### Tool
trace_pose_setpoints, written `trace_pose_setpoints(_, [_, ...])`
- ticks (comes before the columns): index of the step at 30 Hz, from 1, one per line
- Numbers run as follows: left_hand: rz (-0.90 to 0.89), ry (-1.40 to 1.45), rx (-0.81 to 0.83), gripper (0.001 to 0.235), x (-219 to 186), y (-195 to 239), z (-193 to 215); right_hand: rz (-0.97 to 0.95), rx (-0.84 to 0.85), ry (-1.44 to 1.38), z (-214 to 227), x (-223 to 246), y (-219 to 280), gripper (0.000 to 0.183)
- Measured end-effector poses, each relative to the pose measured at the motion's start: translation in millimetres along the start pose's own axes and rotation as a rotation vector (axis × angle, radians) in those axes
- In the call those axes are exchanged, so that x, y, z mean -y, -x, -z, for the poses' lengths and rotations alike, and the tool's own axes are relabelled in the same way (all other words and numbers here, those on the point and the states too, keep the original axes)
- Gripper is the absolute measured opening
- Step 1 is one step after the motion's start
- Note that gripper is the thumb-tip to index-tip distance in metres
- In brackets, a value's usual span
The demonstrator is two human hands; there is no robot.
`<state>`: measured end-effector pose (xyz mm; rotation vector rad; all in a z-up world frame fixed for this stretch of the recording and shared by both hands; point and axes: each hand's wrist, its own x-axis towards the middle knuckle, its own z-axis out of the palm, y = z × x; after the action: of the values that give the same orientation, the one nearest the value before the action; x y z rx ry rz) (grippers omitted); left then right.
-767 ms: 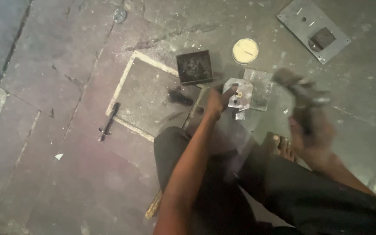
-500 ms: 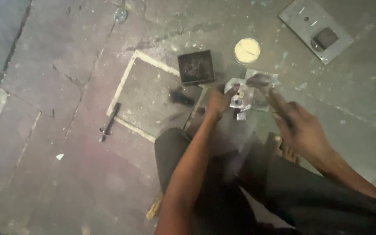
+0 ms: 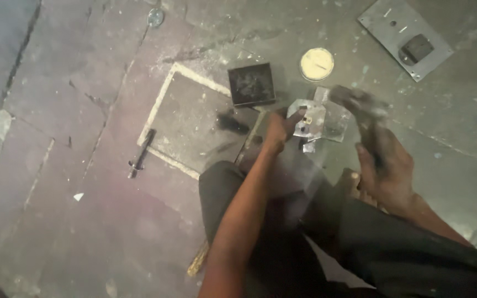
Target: The person assembles a metal component by placing small parts onto a larger metal plate and securing them using a hammer.
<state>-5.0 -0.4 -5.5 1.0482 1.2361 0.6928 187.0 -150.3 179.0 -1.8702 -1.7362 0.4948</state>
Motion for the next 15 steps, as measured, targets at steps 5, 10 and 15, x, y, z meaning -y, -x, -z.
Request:
trace_pose_setpoints(5, [-0.089, 0.0, -0.078, 0.038, -13.7, 5.5, -0.6, 0.108, 0.244, 0.16, -29.1, -19.1, -10.6, 0.054])
trace_pose_setpoints(10, [0.002, -0.055, -0.072, 0.037, -15.7, 7.4, -0.7, 0.056, 0.017, -0.082, -9.9, 1.3, 6.7, 0.054])
trace_pose_setpoints(15, [-0.08, 0.018, -0.069, 0.038, -20.4, 7.8, -4.2, -0.018, 0.211, 0.155, -9.9, 1.0, -9.1, 0.044])
